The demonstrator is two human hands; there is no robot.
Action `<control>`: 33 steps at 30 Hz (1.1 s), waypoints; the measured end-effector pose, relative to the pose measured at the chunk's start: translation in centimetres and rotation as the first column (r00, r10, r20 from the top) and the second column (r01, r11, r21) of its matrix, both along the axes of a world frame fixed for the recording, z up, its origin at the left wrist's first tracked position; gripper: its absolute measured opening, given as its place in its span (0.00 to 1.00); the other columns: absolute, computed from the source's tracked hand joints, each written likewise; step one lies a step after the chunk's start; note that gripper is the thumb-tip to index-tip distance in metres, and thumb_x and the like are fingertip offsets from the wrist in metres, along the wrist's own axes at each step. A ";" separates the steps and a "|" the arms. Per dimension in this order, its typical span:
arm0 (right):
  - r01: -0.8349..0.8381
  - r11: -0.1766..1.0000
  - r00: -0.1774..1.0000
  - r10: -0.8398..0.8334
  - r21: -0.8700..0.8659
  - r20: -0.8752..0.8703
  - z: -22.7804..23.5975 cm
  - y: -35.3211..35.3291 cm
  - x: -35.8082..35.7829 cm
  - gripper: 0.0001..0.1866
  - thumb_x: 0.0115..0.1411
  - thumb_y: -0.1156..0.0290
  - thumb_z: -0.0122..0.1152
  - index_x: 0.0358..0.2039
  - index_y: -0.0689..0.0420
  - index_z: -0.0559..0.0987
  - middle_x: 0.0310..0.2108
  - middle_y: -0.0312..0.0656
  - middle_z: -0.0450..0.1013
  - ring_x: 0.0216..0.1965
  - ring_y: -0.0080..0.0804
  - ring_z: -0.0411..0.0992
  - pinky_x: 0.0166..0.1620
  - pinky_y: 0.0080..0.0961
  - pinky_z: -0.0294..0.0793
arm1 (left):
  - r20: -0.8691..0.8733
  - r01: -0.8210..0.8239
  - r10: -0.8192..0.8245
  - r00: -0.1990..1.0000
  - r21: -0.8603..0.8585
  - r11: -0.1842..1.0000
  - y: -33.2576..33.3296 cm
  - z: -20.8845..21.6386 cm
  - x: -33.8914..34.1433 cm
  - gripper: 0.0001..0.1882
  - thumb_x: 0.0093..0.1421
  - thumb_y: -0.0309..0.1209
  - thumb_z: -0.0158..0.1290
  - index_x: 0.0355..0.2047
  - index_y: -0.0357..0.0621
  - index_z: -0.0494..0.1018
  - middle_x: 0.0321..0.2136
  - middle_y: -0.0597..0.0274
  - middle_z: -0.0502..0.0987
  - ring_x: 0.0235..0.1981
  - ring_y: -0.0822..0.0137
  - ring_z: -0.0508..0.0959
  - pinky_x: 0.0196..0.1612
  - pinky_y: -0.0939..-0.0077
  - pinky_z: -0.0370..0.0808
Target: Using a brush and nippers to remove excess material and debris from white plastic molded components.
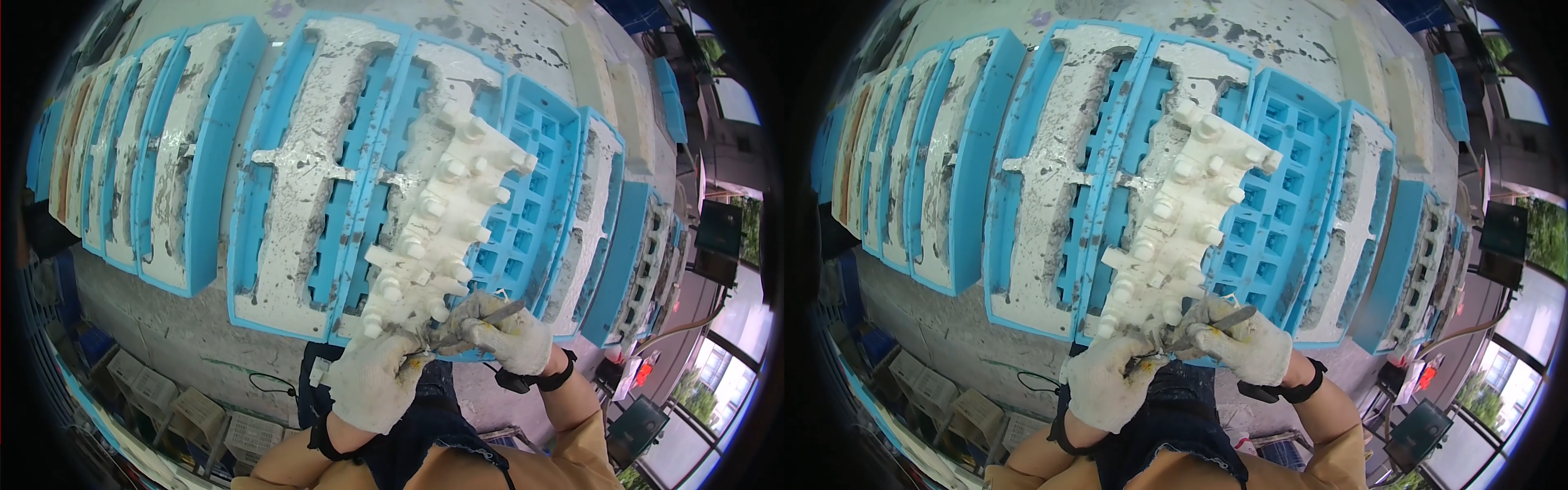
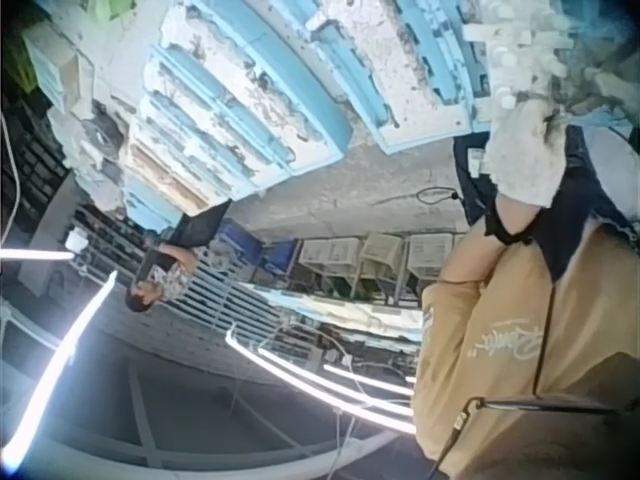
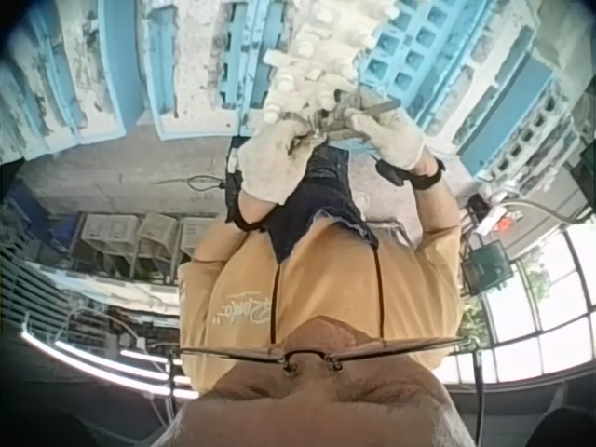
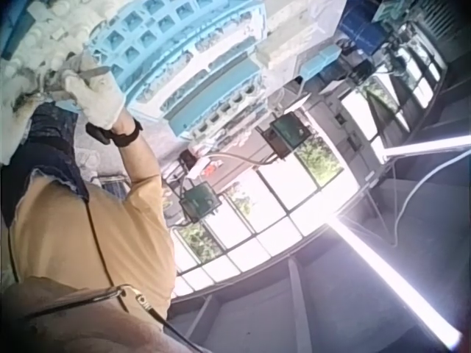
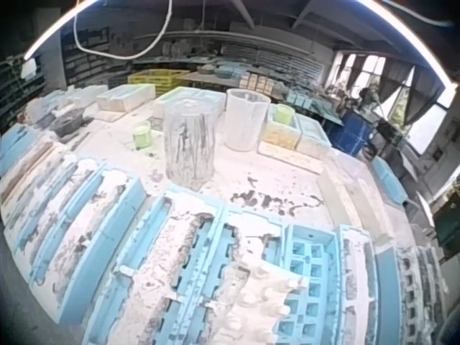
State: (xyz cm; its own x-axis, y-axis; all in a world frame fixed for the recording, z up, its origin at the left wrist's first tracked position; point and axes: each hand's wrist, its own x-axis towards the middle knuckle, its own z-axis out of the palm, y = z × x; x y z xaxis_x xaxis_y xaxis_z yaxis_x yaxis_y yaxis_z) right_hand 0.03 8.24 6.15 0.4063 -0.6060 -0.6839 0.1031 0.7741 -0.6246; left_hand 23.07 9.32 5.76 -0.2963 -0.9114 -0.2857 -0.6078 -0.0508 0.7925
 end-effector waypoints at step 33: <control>0.657 0.683 0.697 -0.711 0.319 0.089 -3.7 7.6 3.3 0.14 0.71 0.67 0.53 0.48 0.66 0.69 0.45 0.51 0.74 0.46 0.44 0.79 0.49 0.35 0.82 | 0.271 0.099 -0.139 0.952 0.156 0.983 -1.0 2.5 -0.5 0.13 0.50 0.35 0.69 0.29 0.39 0.80 0.24 0.54 0.81 0.24 0.57 0.81 0.28 0.70 0.76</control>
